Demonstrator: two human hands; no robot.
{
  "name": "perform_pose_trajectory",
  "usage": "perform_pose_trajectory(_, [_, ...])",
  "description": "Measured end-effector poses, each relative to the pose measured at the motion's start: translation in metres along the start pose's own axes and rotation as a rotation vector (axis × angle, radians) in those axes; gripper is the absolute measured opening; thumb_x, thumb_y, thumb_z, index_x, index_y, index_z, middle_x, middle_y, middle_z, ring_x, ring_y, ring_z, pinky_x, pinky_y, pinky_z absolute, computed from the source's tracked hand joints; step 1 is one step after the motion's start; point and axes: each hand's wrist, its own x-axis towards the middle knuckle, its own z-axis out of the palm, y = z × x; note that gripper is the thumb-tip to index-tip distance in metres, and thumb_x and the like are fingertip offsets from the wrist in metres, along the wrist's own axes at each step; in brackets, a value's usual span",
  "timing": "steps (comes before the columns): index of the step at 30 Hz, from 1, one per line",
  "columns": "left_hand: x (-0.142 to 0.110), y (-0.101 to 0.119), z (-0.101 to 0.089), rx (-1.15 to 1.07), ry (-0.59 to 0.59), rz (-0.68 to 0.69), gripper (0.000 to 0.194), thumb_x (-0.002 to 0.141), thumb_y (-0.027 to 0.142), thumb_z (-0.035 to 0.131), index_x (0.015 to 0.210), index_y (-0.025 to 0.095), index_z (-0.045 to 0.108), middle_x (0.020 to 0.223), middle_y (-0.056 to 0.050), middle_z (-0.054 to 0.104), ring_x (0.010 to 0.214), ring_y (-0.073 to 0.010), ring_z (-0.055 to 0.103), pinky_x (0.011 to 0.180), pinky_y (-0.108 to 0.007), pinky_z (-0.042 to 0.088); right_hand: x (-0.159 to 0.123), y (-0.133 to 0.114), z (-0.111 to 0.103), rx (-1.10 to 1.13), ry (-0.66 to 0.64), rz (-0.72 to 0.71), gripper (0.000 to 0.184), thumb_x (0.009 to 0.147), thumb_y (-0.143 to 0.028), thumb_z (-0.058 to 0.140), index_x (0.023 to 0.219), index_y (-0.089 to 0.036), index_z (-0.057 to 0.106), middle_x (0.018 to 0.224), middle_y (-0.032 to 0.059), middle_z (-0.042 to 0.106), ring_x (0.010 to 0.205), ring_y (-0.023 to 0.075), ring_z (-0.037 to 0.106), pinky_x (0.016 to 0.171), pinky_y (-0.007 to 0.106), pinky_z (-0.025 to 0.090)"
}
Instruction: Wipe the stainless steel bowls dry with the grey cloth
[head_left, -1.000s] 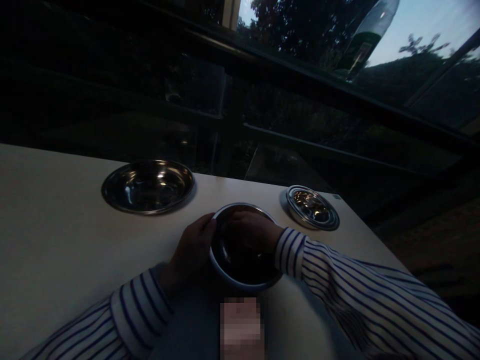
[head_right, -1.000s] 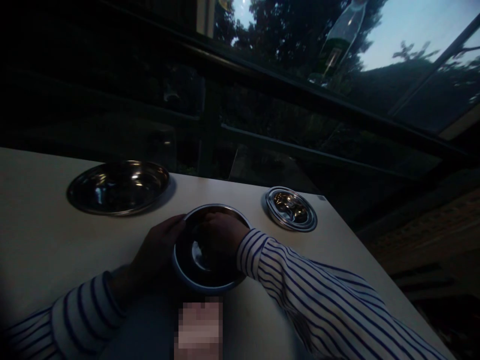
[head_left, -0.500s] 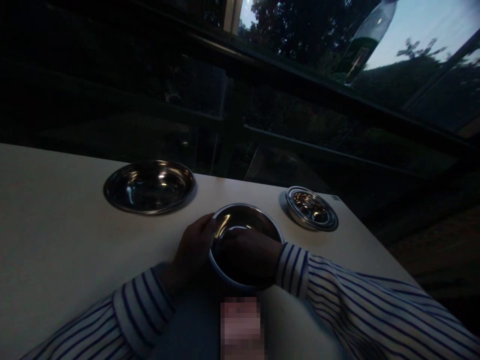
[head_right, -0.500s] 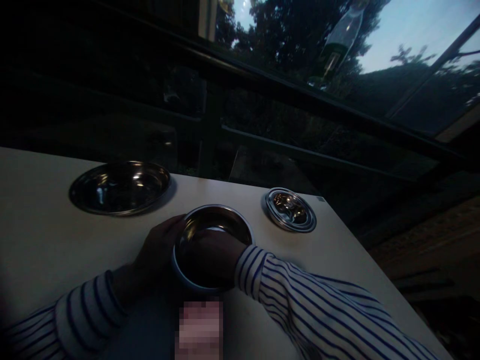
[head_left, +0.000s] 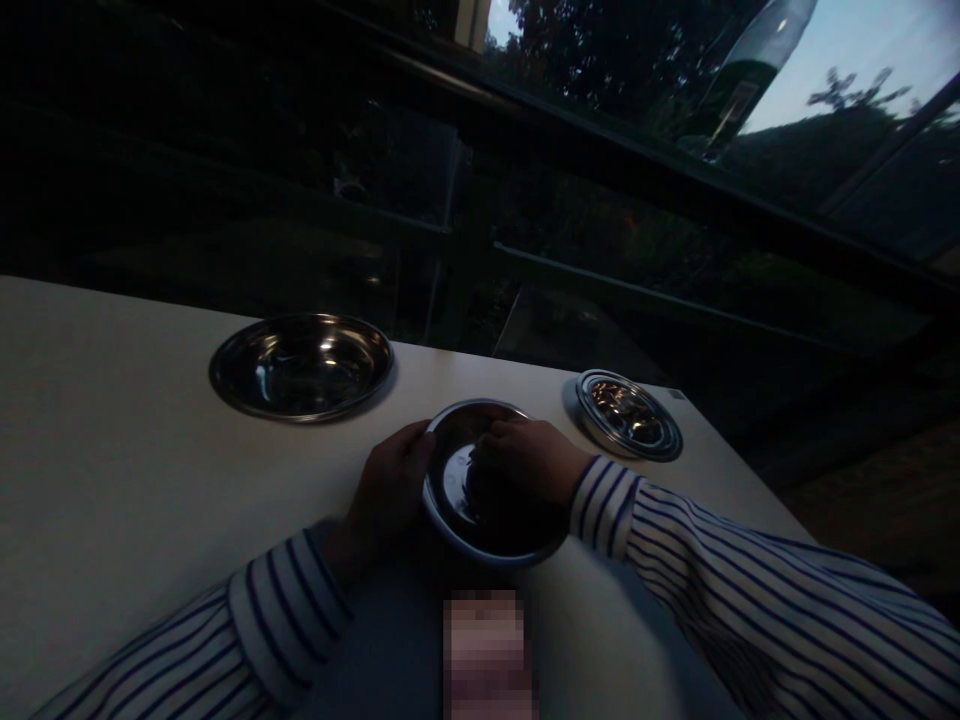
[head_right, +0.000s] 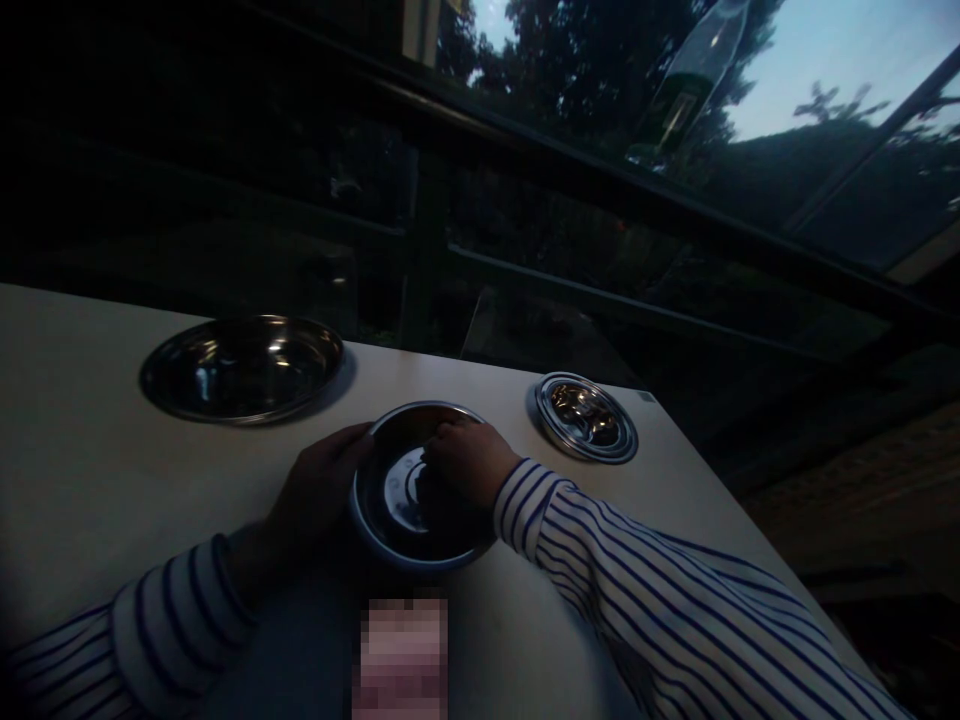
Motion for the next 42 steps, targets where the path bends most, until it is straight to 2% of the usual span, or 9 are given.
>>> perform_pose_trajectory(6, [0.001,-0.002,0.002,-0.014,-0.012,-0.001,0.034,0.081,0.036,0.042,0.097,0.016,0.065,0.092,-0.006,0.071,0.086,-0.0223,0.063,0.076,-0.034,0.048,0.009,0.001,0.007,0.125,0.042,-0.090,0.022,0.085,-0.014,0.048,0.101,-0.015,0.064,0.095,0.0095,0.063,0.083,0.0180,0.060,0.074,0.028,0.045])
perform_pose_trajectory(9, [0.001,-0.003,0.001,0.004,-0.007,0.012,0.036,0.082,0.037,0.041,0.099,0.015,0.064,0.094,-0.007,0.070,0.087,-0.0221,0.063,0.077,-0.034,0.047,0.017,-0.011,0.011,0.195,0.053,-0.150,0.021,0.082,-0.008,0.049,0.097,-0.010,0.064,0.098,0.0108,0.062,0.089,0.0171,0.058,0.081,0.027,0.044])
perform_pose_trajectory(15, [0.001,-0.002,-0.001,0.038,0.037,0.009,0.032,0.081,0.034,0.042,0.094,0.016,0.065,0.091,-0.005,0.071,0.085,-0.0216,0.063,0.076,-0.032,0.046,0.013,-0.032,0.011,0.315,0.035,-0.257,0.025,0.083,-0.008,0.046,0.101,-0.013,0.062,0.108,0.0091,0.061,0.095,0.0162,0.057,0.083,0.027,0.044])
perform_pose_trajectory(20, [-0.002,-0.002,-0.002,0.003,0.010,-0.004,0.034,0.081,0.035,0.042,0.094,0.015,0.066,0.092,-0.006,0.071,0.085,-0.0217,0.063,0.076,-0.032,0.047,0.001,-0.034,0.001,0.357,-0.048,-0.356,0.022,0.083,-0.009,0.049,0.098,-0.012,0.064,0.102,0.0082,0.064,0.091,0.0151,0.058,0.079,0.025,0.045])
perform_pose_trajectory(24, [-0.002,-0.002,-0.001,-0.040,-0.028,-0.023,0.034,0.081,0.036,0.044,0.096,0.016,0.066,0.095,-0.006,0.071,0.084,-0.0216,0.065,0.073,-0.032,0.048,-0.008,-0.029,-0.004,0.217,-0.210,-0.437,0.019,0.084,-0.012,0.051,0.097,-0.015,0.065,0.106,0.0070,0.063,0.095,0.0142,0.058,0.081,0.023,0.045])
perform_pose_trajectory(27, [-0.002,-0.003,0.000,-0.054,-0.056,-0.021,0.034,0.082,0.036,0.044,0.098,0.016,0.066,0.096,-0.006,0.071,0.082,-0.0213,0.065,0.072,-0.032,0.049,-0.018,-0.022,-0.007,0.082,-0.296,-0.377,0.016,0.079,-0.015,0.057,0.093,-0.015,0.066,0.101,0.0103,0.065,0.089,0.0191,0.061,0.074,0.028,0.048])
perform_pose_trajectory(31, [-0.002,-0.002,0.001,0.014,-0.070,0.013,0.034,0.082,0.035,0.044,0.099,0.016,0.066,0.095,-0.006,0.071,0.085,-0.0220,0.064,0.076,-0.034,0.048,-0.026,-0.009,-0.011,-0.064,-0.291,-0.199,0.015,0.079,-0.013,0.055,0.088,-0.014,0.067,0.092,0.0134,0.067,0.083,0.0264,0.063,0.064,0.036,0.050])
perform_pose_trajectory(37, [-0.003,-0.001,0.000,0.041,-0.058,0.031,0.035,0.082,0.035,0.044,0.103,0.016,0.064,0.097,-0.005,0.071,0.086,-0.0218,0.064,0.076,-0.032,0.048,-0.006,0.002,-0.002,-0.095,-0.107,-0.045,0.026,0.086,-0.008,0.041,0.095,-0.009,0.065,0.101,0.0193,0.062,0.092,0.0301,0.059,0.067,0.039,0.049])
perform_pose_trajectory(42, [-0.001,-0.005,0.000,0.091,0.018,0.032,0.035,0.082,0.034,0.043,0.102,0.016,0.064,0.097,-0.004,0.071,0.088,-0.0207,0.063,0.076,-0.029,0.047,0.021,-0.002,0.010,0.050,0.052,-0.059,0.027,0.084,-0.007,0.044,0.104,-0.011,0.061,0.104,0.0147,0.060,0.098,0.0220,0.056,0.084,0.034,0.043])
